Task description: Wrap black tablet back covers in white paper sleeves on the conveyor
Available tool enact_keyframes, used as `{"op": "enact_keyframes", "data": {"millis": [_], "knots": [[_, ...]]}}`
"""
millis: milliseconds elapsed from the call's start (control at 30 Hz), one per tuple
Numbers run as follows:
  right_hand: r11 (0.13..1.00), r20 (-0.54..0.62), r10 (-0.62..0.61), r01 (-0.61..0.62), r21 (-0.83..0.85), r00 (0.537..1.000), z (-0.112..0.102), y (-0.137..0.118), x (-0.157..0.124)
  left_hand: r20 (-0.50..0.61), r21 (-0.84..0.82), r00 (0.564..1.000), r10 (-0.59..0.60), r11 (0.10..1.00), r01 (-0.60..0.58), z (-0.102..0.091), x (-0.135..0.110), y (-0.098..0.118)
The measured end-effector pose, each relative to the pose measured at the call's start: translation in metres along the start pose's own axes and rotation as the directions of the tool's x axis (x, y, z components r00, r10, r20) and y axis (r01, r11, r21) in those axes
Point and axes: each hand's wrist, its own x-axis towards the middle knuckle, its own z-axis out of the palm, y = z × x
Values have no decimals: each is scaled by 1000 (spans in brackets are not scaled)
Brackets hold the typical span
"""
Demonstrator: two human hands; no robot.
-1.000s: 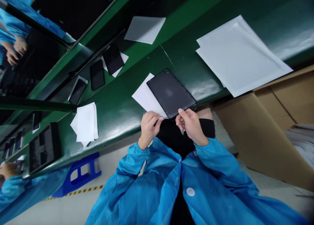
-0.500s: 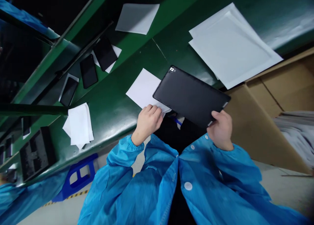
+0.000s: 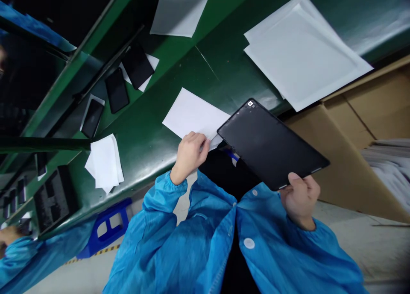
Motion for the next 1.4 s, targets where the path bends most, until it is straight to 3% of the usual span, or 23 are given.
{"op": "enact_keyframes", "data": {"millis": [100,233,333,467,633,867,1000,1133,1267,1400], "knots": [[991,52,-53,59,-120,997,-5,-7,-5,-65,12,998,-9,1000,10,5,-1,1],[921,243,-73,159,-356,967,-14,-13,-9,-164,49,986,7,999,2,10,-1,1],[887,373,-36,202,-416,927,-13,-16,-14,-207,83,978,27,996,-10,10,0,2],[920,450,74,114,-375,890,-3,-20,-21,-255,76,967,20,997,-1,8,2,4],[952,489,179,-24,-305,854,13,-23,-22,-227,-25,974,22,999,-28,7,3,7],[976,659,216,-150,-156,720,50,-11,-11,-193,-56,970,148,985,-161,10,1,18],[979,711,182,-193,-66,679,71,-3,-4,-138,-157,963,230,955,-251,12,-4,29],[981,754,183,-169,-97,631,81,0,3,-111,-186,972,205,957,-223,5,-9,32],[975,733,201,-58,-217,650,87,3,9,-41,-230,975,219,947,-223,0,-12,33],[981,669,167,-51,-190,724,95,3,12,25,-268,954,298,922,-280,-2,-13,35]]}}
